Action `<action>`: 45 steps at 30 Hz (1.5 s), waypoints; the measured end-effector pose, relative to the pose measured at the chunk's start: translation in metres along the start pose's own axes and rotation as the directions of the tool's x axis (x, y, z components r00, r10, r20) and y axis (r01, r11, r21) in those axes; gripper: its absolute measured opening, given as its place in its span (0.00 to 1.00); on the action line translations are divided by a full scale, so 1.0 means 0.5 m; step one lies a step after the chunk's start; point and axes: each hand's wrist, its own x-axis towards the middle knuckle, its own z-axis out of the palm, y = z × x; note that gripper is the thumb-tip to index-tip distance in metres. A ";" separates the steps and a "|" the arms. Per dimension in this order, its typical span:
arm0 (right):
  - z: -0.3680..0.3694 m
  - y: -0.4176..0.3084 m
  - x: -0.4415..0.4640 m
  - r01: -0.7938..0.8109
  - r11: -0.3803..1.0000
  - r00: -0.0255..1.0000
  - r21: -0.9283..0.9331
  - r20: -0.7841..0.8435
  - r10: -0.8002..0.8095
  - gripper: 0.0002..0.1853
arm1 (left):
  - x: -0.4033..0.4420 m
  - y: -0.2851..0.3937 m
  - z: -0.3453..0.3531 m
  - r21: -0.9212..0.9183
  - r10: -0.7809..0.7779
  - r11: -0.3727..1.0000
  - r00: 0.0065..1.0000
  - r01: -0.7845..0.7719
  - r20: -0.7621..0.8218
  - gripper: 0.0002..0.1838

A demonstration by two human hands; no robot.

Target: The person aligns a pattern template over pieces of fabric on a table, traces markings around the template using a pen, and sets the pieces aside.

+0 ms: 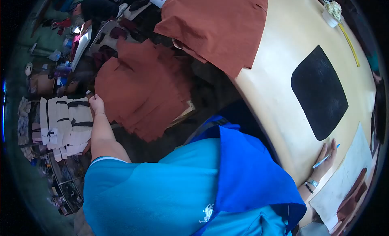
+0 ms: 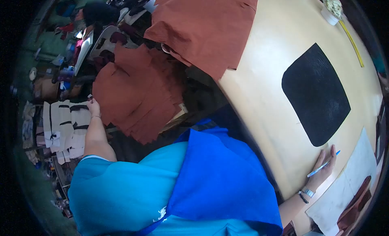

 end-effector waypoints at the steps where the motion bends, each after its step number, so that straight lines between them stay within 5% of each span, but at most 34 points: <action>1: 0.000 0.003 0.000 0.011 1.000 1.000 0.001 -0.004 -0.011 0.21 | -0.025 0.025 -0.009 0.182 -0.030 0.983 0.999 0.038 -0.045 0.28; 3: 0.001 0.003 0.000 0.005 1.000 1.000 0.007 -0.003 -0.005 0.21 | -0.117 0.144 -0.017 0.450 0.039 0.893 0.999 -0.018 -0.036 0.32; 5: 0.000 0.005 0.000 -0.005 1.000 1.000 -0.003 0.000 0.005 0.21 | -0.170 0.244 0.019 0.446 0.255 0.868 0.967 -0.219 -0.021 0.31; 6: -0.001 0.006 0.000 -0.011 1.000 1.000 -0.015 0.007 0.011 0.21 | -0.193 0.291 0.053 0.281 0.467 0.843 0.883 -0.459 0.045 0.31; 9: -0.001 0.011 -0.004 0.004 1.000 1.000 -0.027 -0.010 -0.004 0.21 | -0.350 0.481 0.110 -0.093 0.926 0.374 0.366 -0.923 0.097 0.32; 11: -0.002 0.000 -0.005 0.015 0.999 1.000 -0.030 -0.018 -0.016 0.21 | -0.503 0.599 0.080 -0.225 0.989 0.067 0.035 -0.972 0.143 0.34; 15: -0.011 -0.038 -0.005 0.014 0.999 0.998 -0.050 -0.056 -0.017 0.20 | -0.645 0.685 0.097 -0.361 0.927 -0.315 -0.365 -0.878 0.080 0.21; 16: -0.011 -0.036 -0.006 0.038 0.999 0.997 -0.036 -0.068 -0.040 0.20 | -0.655 0.703 0.093 -0.381 0.930 -0.325 -0.366 -0.866 0.039 0.12; 20: -0.008 -0.026 -0.006 0.067 0.998 0.993 -0.005 -0.093 -0.067 0.21 | -0.639 0.759 0.076 -0.613 0.973 -0.154 -0.227 -0.775 0.041 0.07; 23: -0.009 -0.030 -0.008 0.040 0.999 0.995 0.025 -0.094 -0.038 0.21 | -0.647 0.813 0.061 -0.716 0.992 0.126 0.084 -0.687 0.095 0.04; 25: -0.011 -0.034 -0.005 0.005 1.000 0.996 0.027 -0.088 -0.003 0.20 | -0.656 0.883 0.061 -0.675 0.981 -0.072 0.069 -0.734 -0.179 0.04; 29: 0.001 -0.056 0.033 -0.111 0.874 0.981 0.474 -0.089 0.173 0.15 | -0.736 1.038 0.011 -0.514 0.867 -0.392 -0.121 -0.763 -0.483 0.03; 32: -0.010 -0.203 0.103 0.112 0.852 0.989 0.511 -0.141 -0.046 0.15 | -0.851 1.127 -0.051 -0.358 0.757 -0.560 -0.286 -0.747 -0.587 0.03; 33: 0.003 -0.237 0.128 0.191 0.767 0.980 0.612 -0.167 -0.110 0.18 | -0.895 1.154 -0.067 -0.320 0.696 -0.629 -0.329 -0.709 -0.638 0.04; 35: -0.041 -0.362 0.150 0.307 0.861 0.951 0.405 -0.171 -0.258 0.35 | -0.981 1.180 -0.116 -0.320 0.619 -0.745 -0.426 -0.586 -0.660 0.05; 37: -0.046 -0.419 0.181 0.456 0.821 0.885 0.343 -0.266 -0.381 0.37 | -1.052 1.173 -0.176 -0.342 0.598 -0.784 -0.482 -0.518 -0.640 0.06; 41: -0.092 -0.426 0.230 0.425 0.827 0.904 0.368 -0.209 -0.372 0.15 | -1.092 1.171 -0.219 -0.468 0.599 -0.796 -0.389 -0.385 -0.700 0.07; 45: -0.170 -0.402 0.250 0.539 0.828 0.817 0.155 -0.334 -0.470 0.06 | -1.036 1.159 -0.215 -0.504 0.733 -0.676 -0.421 -0.538 -0.534 0.08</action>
